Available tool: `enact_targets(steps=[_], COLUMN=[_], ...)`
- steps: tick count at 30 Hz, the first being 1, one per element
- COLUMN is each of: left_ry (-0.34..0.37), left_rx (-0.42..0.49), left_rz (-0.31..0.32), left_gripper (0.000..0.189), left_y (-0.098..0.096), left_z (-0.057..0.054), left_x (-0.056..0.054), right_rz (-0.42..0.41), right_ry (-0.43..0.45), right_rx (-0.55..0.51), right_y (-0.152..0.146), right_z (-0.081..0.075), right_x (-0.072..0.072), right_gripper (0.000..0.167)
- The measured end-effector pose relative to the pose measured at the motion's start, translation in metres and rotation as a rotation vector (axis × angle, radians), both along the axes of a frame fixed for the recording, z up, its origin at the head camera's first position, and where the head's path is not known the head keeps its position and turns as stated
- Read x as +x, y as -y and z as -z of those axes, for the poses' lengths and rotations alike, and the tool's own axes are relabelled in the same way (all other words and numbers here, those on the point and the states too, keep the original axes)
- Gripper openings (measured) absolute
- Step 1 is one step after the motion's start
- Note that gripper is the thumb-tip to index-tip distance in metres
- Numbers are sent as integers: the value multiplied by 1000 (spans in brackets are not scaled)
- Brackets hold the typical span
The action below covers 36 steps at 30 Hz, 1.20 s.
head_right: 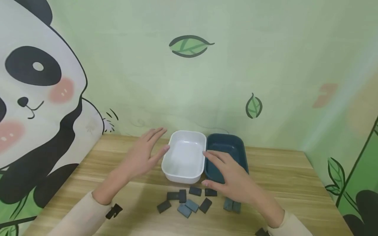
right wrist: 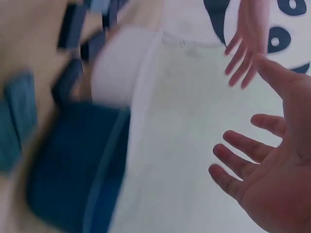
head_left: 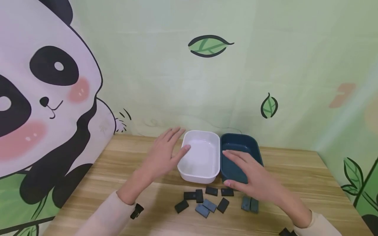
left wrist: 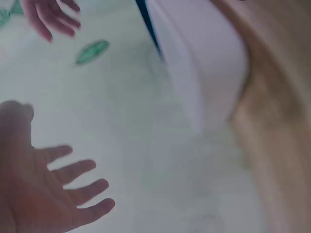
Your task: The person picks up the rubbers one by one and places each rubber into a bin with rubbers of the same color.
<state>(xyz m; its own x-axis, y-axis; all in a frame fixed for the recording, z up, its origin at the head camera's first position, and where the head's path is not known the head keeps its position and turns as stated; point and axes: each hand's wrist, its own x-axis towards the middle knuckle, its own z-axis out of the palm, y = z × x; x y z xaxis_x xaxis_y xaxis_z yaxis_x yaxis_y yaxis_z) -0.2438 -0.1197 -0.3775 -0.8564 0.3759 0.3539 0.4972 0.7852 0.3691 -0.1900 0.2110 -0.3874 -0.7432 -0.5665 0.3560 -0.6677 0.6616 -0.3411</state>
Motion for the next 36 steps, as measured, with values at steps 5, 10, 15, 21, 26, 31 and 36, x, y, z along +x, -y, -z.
enact_targets(steps=[5, 10, 15, 21, 26, 31, 36], left_ry=[201, 445, 594, 694, 754, 788, 813], left_rx=[339, 532, 678, 803, 875, 913, 927], left_rz=[-71, -102, -126, -108, -111, -92, -47], left_gripper=[61, 58, 58, 60, 58, 53, 50], left_y=[14, 13, 8, 2, 1, 3, 6], left_z=[35, 75, 100, 115, 118, 119, 119], left_x=[-21, -25, -27, -33, -38, -40, -41], right_rz=[-28, -81, -107, -108, -76, -49, -61], right_ry=[139, 252, 290, 257, 194, 108, 44], right_rx=[-128, -156, -46, 123, 218, 277, 317], right_y=[31, 57, 79, 97, 108, 117, 122], right_z=[26, 54, 73, 87, 95, 99, 102], right_x=[3, 1, -4, -6, -5, -4, -5], right_gripper=[63, 46, 38, 33, 28, 24, 24])
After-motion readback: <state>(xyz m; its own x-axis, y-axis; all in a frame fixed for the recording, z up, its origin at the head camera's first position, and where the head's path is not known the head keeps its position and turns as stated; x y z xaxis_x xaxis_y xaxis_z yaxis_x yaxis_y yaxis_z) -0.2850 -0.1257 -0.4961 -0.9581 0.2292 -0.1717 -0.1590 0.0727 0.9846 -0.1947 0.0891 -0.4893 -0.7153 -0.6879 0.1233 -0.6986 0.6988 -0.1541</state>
